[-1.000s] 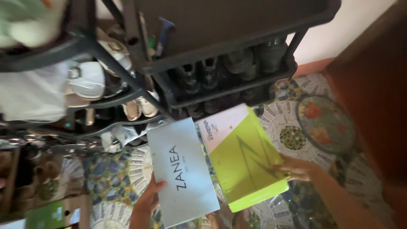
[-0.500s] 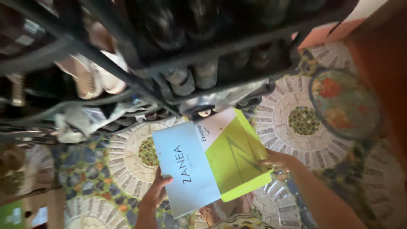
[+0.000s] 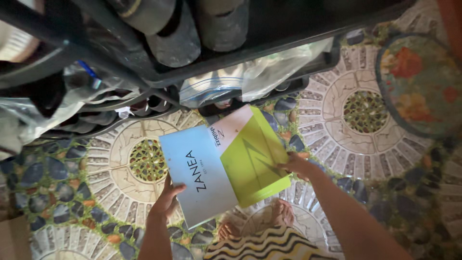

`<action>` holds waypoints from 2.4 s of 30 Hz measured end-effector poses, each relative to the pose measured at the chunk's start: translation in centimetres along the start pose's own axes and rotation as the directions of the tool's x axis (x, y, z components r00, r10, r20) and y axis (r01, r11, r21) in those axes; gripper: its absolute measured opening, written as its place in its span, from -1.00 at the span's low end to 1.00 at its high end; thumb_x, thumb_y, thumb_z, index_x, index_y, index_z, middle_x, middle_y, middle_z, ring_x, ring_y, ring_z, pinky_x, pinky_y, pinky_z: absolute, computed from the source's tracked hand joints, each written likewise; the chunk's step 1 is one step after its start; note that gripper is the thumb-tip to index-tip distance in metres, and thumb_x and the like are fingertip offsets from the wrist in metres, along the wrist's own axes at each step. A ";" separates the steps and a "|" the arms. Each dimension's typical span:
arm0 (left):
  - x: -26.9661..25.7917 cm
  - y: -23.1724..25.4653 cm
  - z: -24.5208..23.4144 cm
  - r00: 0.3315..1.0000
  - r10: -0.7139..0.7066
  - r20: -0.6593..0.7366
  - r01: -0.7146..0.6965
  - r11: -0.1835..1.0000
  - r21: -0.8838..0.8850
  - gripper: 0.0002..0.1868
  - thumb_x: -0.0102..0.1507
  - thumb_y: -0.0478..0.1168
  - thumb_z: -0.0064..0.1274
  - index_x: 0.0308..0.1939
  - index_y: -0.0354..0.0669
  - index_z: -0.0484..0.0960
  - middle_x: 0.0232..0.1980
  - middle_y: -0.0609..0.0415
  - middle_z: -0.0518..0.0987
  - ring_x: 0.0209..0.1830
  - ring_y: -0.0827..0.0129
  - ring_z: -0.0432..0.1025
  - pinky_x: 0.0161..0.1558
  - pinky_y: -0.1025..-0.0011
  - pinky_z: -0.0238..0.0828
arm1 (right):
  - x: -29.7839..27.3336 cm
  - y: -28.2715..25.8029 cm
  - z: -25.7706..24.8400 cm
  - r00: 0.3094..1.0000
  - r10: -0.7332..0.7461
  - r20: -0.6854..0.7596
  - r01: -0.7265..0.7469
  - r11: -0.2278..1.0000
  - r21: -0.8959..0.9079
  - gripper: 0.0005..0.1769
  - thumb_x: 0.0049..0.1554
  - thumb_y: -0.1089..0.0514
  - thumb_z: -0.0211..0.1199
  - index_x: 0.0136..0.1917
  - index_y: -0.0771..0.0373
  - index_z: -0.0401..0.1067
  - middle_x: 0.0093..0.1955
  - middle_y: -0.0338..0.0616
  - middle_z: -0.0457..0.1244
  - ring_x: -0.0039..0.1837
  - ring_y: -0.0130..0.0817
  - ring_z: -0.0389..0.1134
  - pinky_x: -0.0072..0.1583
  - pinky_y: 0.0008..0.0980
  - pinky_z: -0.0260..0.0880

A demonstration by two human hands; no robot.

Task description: The person removes two shoe boxes from the top of a black plastic shoe rack and places them on the floor. They then take several pairs of shoes off the rack and place them on the floor. Finally, they use a brush to sweep dust off the top and sides of the shoe rack.

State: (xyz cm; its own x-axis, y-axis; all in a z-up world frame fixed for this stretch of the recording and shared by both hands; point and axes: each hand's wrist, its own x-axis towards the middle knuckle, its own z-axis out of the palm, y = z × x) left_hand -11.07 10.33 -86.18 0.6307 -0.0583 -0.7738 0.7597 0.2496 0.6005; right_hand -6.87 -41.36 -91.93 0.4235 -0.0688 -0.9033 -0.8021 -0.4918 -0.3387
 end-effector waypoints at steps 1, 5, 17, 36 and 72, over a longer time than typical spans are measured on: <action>0.9 -0.4 -0.3 0.999 -0.026 -0.022 0.027 0.999 0.020 0.26 -0.04 -0.29 0.24 0.65 0.30 -0.12 0.54 0.07 0.24 0.50 0.12 0.13 0.39 0.00 0.05 | 0.6 -0.3 0.5 1.000 -0.023 0.010 0.022 0.999 0.047 0.19 -0.12 -0.11 0.52 0.60 0.19 -0.05 0.23 0.09 0.33 0.13 -0.15 0.41 0.00 -0.11 0.43; 3.9 -2.5 -2.3 0.999 -0.020 0.033 0.020 1.000 -0.016 0.24 -0.03 -0.33 0.23 0.63 0.31 -0.12 0.54 0.06 0.26 0.50 0.05 0.16 0.41 -0.01 0.09 | 4.9 1.0 2.3 0.992 -0.124 0.033 0.123 0.992 0.038 0.19 -0.14 -0.09 0.53 0.57 0.34 0.01 0.32 0.17 0.28 0.22 0.01 0.43 0.12 -0.05 0.54; 10.2 -3.2 -3.5 0.950 -0.044 -0.309 0.135 0.951 0.279 0.04 0.16 -0.47 0.07 0.63 0.10 -0.11 0.52 -0.06 0.18 0.39 0.00 0.20 0.24 -0.17 0.23 | 4.4 -8.0 6.2 0.894 -0.432 -0.115 0.276 0.735 -0.620 0.18 0.09 -0.27 0.33 0.60 0.37 -0.26 0.61 0.32 -0.11 0.62 0.18 -0.07 0.51 0.00 0.00; -32.4 45.1 34.1 0.579 0.710 0.401 -0.801 0.403 0.443 -0.77 0.29 -0.23 0.13 0.01 -0.18 0.66 -0.02 -0.09 0.74 -0.07 0.31 0.69 -0.05 0.36 0.61 | -47.8 -37.4 -12.8 0.551 -0.822 0.147 0.834 0.535 -0.134 -0.33 0.20 -0.12 0.19 0.53 0.05 0.25 0.47 -0.11 0.29 0.45 -0.21 0.31 0.40 -0.24 0.27; -30.8 53.4 39.2 0.354 0.928 -0.118 -0.528 0.302 0.794 -0.14 0.11 0.28 0.25 0.27 -0.27 0.50 0.33 -0.39 0.40 0.38 -0.32 0.16 0.33 -0.03 0.19 | -50.5 -47.3 -13.9 -0.090 -0.920 -0.381 0.878 0.106 -0.466 -0.08 0.01 0.45 0.02 0.60 0.46 -0.19 0.23 0.43 0.29 0.29 0.34 0.34 0.28 0.04 0.38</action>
State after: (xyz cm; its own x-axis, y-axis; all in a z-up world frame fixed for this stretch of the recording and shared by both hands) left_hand 16.26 -12.46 -22.33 0.9093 0.3250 0.2597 0.0220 -0.6609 0.7501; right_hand 15.53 -26.69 -26.61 0.8602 0.1283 0.4936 0.4827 -0.5171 -0.7068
